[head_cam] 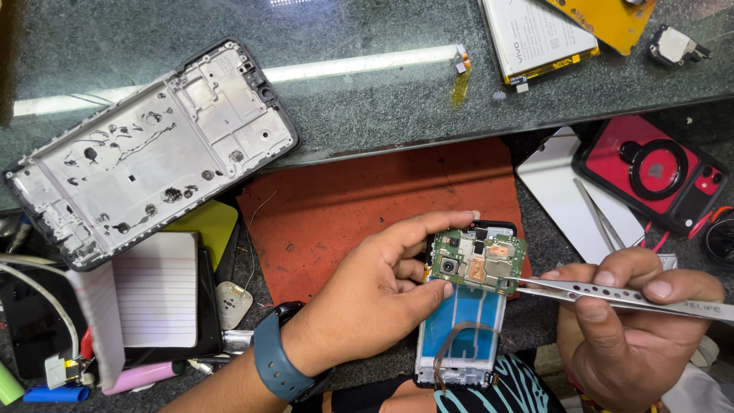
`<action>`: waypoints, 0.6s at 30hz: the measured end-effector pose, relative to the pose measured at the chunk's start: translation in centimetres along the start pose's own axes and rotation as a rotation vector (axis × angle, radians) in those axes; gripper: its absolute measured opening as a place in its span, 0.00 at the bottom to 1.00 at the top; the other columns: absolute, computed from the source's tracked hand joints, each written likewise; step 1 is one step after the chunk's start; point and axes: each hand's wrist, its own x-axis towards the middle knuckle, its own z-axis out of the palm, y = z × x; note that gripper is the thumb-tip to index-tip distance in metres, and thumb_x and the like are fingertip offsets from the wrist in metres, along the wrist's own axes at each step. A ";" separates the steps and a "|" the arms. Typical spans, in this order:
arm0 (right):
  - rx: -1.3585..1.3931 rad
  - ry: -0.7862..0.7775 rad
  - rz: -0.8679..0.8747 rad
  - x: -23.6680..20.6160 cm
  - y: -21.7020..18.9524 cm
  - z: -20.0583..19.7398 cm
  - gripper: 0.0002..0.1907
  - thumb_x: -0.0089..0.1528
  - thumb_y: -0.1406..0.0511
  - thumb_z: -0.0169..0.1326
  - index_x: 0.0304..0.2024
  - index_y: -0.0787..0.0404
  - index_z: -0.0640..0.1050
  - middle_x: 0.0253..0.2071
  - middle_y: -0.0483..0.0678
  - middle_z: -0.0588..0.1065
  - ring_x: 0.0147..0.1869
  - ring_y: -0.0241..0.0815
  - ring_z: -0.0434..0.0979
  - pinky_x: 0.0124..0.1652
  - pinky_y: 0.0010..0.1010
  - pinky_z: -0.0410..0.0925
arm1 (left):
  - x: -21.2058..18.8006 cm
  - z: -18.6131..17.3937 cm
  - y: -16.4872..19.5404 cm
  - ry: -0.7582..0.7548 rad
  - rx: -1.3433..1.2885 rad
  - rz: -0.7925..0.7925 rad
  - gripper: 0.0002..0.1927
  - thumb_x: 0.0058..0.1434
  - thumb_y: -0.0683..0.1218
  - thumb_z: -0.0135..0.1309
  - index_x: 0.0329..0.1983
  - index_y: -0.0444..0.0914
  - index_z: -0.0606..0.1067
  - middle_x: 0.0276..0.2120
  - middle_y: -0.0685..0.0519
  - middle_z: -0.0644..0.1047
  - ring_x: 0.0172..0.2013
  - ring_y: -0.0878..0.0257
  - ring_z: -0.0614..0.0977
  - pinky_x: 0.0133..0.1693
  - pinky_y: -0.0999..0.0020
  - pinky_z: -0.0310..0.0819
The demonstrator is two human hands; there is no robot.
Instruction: The person assembles internal components of a smartphone. They place a camera module onto the motherboard, secure it with a metal bracket, and connect a ribbon cable. Finally, they install the battery into the phone chassis.
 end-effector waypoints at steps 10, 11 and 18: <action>0.132 -0.086 0.071 3.9 -3.1 1.5 0.06 0.72 0.69 0.50 0.46 0.60 0.65 0.44 0.53 0.69 0.53 0.51 0.80 0.54 0.52 0.77 | -0.1 -0.1 0.1 -0.009 0.006 -0.003 0.33 0.62 0.31 0.50 0.72 0.36 0.65 0.49 0.50 0.79 0.37 0.74 0.80 0.37 0.79 0.78; 0.025 -0.136 0.074 4.2 -3.4 2.0 0.09 0.70 0.69 0.54 0.45 0.59 0.65 0.46 0.52 0.69 0.58 0.51 0.78 0.58 0.52 0.77 | -0.1 -0.1 0.1 -0.012 0.001 0.001 0.33 0.62 0.31 0.50 0.72 0.36 0.65 0.51 0.50 0.79 0.37 0.74 0.80 0.38 0.79 0.78; -0.669 -0.520 -0.052 7.0 -5.0 5.4 0.27 0.49 0.68 0.68 0.33 0.57 0.59 0.62 0.67 0.68 0.70 0.59 0.70 0.65 0.46 0.69 | -0.1 -0.1 -0.3 -0.051 -0.059 0.038 0.31 0.64 0.32 0.50 0.72 0.34 0.65 0.61 0.53 0.75 0.41 0.75 0.80 0.42 0.79 0.79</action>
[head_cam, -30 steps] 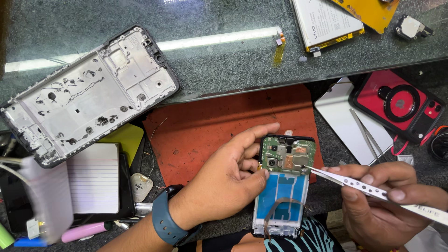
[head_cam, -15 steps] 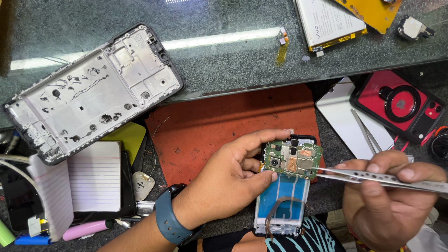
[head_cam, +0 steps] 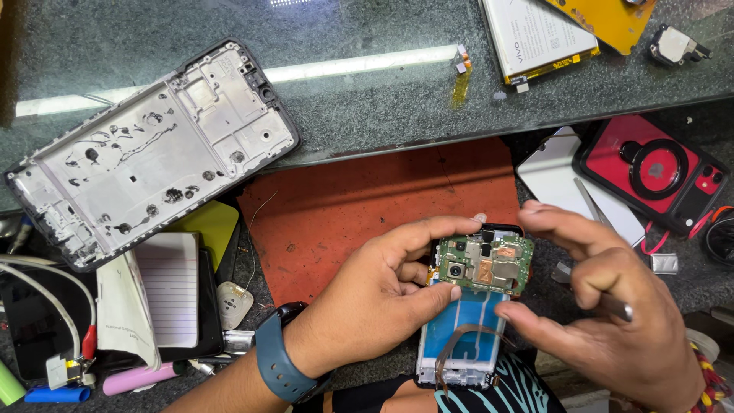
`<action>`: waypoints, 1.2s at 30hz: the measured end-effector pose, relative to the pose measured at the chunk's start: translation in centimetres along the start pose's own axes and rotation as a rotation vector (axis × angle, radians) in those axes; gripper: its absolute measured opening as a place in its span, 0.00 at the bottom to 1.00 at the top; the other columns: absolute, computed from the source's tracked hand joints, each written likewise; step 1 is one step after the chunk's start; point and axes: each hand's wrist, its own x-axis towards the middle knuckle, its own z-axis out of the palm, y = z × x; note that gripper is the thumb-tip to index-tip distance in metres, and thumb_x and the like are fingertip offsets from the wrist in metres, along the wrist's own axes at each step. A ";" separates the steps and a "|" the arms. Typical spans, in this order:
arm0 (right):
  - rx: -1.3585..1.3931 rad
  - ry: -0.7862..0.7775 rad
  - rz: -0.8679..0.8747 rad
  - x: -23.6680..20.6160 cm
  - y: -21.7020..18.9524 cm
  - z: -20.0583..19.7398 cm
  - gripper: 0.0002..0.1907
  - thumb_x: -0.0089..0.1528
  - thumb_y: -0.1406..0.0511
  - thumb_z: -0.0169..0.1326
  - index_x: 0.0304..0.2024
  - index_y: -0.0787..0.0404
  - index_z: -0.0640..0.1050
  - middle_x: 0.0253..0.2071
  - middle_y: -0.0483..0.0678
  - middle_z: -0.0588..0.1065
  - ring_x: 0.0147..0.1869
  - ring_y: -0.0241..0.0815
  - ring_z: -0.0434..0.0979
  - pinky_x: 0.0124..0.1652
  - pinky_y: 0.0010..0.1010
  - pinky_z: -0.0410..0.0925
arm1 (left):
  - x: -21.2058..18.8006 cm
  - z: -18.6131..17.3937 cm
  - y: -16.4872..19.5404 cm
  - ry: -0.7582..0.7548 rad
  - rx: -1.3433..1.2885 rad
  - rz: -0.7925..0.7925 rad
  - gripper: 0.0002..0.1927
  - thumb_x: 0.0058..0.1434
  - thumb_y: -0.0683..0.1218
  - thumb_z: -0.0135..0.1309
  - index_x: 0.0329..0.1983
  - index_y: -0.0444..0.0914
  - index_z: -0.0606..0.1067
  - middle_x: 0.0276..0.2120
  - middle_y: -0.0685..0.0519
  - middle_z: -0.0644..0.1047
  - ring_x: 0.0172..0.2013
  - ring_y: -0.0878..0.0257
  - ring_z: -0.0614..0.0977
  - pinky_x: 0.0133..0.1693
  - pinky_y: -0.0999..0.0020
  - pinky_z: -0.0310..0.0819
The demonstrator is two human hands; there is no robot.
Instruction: The person assembles internal components of a smartphone. They place a camera module onto the motherboard, secure it with a metal bracket, and connect a ribbon cable. Finally, they install the battery into the phone chassis.
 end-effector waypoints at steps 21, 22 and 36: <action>-0.183 0.025 -0.159 1.0 1.3 -0.4 0.29 0.49 0.65 0.69 0.31 0.57 0.57 0.50 0.65 0.76 0.61 0.59 0.79 0.55 0.44 0.75 | -0.1 0.1 1.0 0.052 0.071 -0.084 0.45 0.60 0.32 0.52 0.80 0.42 0.50 0.66 0.46 0.72 0.47 0.68 0.82 0.41 0.79 0.79; -0.193 0.028 -0.167 1.2 1.2 -0.1 0.29 0.50 0.65 0.69 0.31 0.56 0.57 0.50 0.64 0.77 0.61 0.59 0.80 0.54 0.43 0.75 | -0.1 0.1 1.0 0.054 0.078 -0.092 0.45 0.60 0.32 0.52 0.80 0.42 0.50 0.65 0.45 0.72 0.47 0.68 0.82 0.41 0.79 0.79; -0.210 0.013 -0.169 1.0 1.8 0.7 0.32 0.46 0.65 0.72 0.31 0.55 0.57 0.52 0.61 0.77 0.62 0.57 0.79 0.54 0.39 0.74 | -0.4 -0.1 0.9 0.056 0.047 -0.089 0.44 0.61 0.33 0.51 0.80 0.39 0.51 0.63 0.45 0.73 0.48 0.68 0.81 0.42 0.79 0.78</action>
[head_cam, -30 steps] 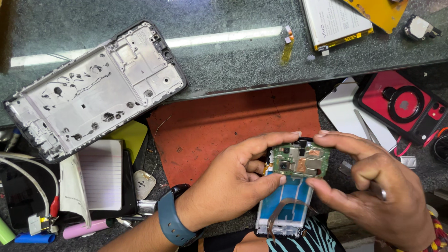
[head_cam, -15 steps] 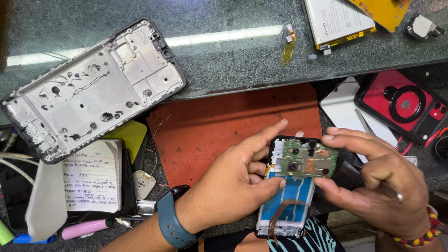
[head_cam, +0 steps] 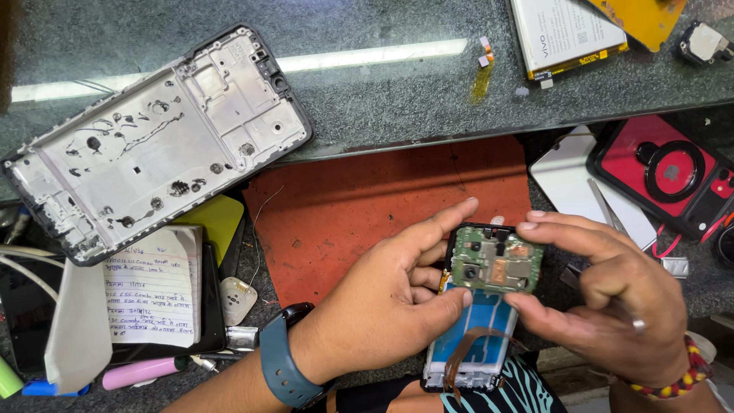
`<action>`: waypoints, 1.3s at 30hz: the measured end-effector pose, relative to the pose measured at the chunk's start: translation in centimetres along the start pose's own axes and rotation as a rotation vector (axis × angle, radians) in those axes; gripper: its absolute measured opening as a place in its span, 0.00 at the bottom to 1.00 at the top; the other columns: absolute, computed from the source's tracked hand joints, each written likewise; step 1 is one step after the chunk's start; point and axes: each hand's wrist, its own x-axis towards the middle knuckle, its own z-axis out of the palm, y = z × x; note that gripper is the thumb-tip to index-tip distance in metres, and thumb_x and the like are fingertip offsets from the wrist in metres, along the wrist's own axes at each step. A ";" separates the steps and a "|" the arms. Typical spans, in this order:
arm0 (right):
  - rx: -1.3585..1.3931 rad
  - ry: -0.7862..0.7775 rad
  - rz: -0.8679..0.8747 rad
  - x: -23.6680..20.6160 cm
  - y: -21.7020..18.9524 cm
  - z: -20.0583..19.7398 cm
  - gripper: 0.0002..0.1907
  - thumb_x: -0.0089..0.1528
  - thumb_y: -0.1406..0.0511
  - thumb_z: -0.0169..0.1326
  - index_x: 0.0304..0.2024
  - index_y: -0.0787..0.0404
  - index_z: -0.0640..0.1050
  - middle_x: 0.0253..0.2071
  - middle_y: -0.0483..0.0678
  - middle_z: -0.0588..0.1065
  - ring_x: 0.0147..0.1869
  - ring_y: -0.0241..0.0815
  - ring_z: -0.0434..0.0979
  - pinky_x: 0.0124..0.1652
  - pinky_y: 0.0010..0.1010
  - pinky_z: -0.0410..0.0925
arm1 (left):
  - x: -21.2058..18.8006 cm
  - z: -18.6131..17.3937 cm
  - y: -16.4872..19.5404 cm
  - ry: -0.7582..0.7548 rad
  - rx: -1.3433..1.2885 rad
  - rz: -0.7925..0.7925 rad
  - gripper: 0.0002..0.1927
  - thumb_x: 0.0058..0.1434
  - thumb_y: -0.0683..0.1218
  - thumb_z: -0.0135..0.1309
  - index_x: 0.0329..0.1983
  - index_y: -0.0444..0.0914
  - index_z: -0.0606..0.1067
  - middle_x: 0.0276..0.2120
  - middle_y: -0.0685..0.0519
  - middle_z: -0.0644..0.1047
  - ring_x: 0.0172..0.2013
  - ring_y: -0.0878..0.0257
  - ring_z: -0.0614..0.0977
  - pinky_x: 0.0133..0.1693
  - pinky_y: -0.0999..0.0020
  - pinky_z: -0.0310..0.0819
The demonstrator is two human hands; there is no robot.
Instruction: The person assembles internal components of a smartphone. They place a camera module onto the motherboard, secure it with a metal bracket, and connect a ribbon cable. Finally, they install the battery into the phone chassis.
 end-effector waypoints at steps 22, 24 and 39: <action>1.784 -0.121 0.945 -5.0 6.4 -3.7 0.42 0.66 0.54 0.57 0.63 0.90 0.63 0.28 0.55 0.70 0.24 0.37 0.66 0.24 0.24 0.62 | 0.1 -0.1 -0.2 0.033 0.015 0.000 0.43 0.62 0.34 0.51 0.79 0.39 0.52 0.59 0.45 0.74 0.45 0.69 0.81 0.41 0.78 0.79; 1.836 -0.132 0.953 -4.7 6.0 -3.6 0.41 0.68 0.56 0.56 0.63 0.91 0.62 0.27 0.55 0.70 0.21 0.36 0.65 0.23 0.23 0.62 | 0.1 -0.1 -0.3 0.027 0.008 0.005 0.42 0.62 0.34 0.50 0.80 0.39 0.51 0.60 0.45 0.74 0.45 0.69 0.81 0.41 0.78 0.79; 0.522 0.129 0.355 -2.9 2.4 -1.3 0.25 0.51 0.77 0.62 0.30 0.55 0.57 0.57 0.74 0.72 0.32 0.28 0.76 0.28 0.18 0.70 | 0.0 -0.2 -0.3 0.012 0.012 0.006 0.43 0.62 0.33 0.50 0.80 0.39 0.51 0.61 0.44 0.73 0.45 0.69 0.79 0.40 0.79 0.77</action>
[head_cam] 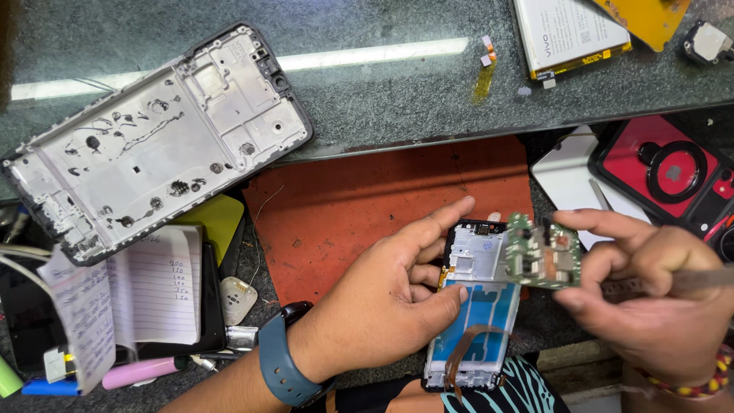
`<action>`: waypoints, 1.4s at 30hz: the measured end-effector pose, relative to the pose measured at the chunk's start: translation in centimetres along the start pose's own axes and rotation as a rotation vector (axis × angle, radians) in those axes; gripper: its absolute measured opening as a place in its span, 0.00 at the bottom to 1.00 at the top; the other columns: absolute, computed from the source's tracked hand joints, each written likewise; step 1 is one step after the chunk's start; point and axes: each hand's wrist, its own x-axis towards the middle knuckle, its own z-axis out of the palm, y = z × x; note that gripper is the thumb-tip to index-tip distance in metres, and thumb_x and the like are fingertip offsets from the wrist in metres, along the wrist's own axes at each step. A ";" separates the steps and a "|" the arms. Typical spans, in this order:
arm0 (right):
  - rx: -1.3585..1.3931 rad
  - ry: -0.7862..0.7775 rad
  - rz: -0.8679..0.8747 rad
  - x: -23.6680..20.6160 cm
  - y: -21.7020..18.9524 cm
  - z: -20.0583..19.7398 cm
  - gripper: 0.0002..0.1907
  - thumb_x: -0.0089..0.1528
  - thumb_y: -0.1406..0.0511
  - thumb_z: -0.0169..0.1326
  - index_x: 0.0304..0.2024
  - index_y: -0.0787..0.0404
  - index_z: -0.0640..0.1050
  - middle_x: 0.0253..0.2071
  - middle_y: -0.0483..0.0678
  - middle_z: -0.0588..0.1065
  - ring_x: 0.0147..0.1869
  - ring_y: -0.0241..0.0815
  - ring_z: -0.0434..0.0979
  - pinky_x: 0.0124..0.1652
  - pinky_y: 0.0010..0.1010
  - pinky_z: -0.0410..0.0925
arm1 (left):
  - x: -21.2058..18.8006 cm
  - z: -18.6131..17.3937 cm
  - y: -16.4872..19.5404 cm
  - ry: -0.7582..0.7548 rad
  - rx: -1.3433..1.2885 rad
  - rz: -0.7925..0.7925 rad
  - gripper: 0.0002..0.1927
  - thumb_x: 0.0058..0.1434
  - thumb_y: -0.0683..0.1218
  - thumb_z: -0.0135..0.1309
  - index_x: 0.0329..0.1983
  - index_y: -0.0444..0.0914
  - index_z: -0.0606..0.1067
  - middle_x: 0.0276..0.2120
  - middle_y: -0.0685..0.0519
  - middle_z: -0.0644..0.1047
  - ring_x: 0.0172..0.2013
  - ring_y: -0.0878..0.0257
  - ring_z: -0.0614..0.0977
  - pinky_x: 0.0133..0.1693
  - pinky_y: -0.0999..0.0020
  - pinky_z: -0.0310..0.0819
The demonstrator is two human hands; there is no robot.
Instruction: The person assembles internal components of a smartphone. They place a camera module onto the motherboard, secure it with a metal bracket, and connect a ribbon cable. Finally, they install the battery into the phone chassis.
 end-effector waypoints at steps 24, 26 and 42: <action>-0.183 0.077 -0.137 -1.7 3.7 -3.0 0.29 0.53 0.71 0.66 0.35 0.55 0.55 0.64 0.75 0.72 0.30 0.32 0.78 0.26 0.20 0.72 | 0.2 0.1 -0.4 0.029 -0.100 0.064 0.30 0.66 0.35 0.48 0.73 0.32 0.61 0.56 0.47 0.78 0.47 0.71 0.81 0.46 0.81 0.78; -0.190 0.054 -0.146 -1.7 3.7 -3.0 0.29 0.53 0.71 0.66 0.34 0.54 0.55 0.64 0.76 0.72 0.29 0.32 0.77 0.26 0.21 0.72 | 0.3 -0.1 -0.7 0.095 -0.059 0.064 0.23 0.68 0.37 0.51 0.66 0.30 0.67 0.47 0.47 0.80 0.42 0.72 0.81 0.42 0.81 0.78; -0.115 0.071 -0.098 -2.1 3.1 -2.5 0.27 0.53 0.70 0.65 0.34 0.55 0.56 0.63 0.76 0.71 0.31 0.31 0.75 0.27 0.21 0.72 | 0.7 -0.5 -1.6 0.280 -0.174 0.116 0.06 0.66 0.36 0.57 0.43 0.28 0.74 0.31 0.47 0.83 0.28 0.74 0.79 0.27 0.81 0.72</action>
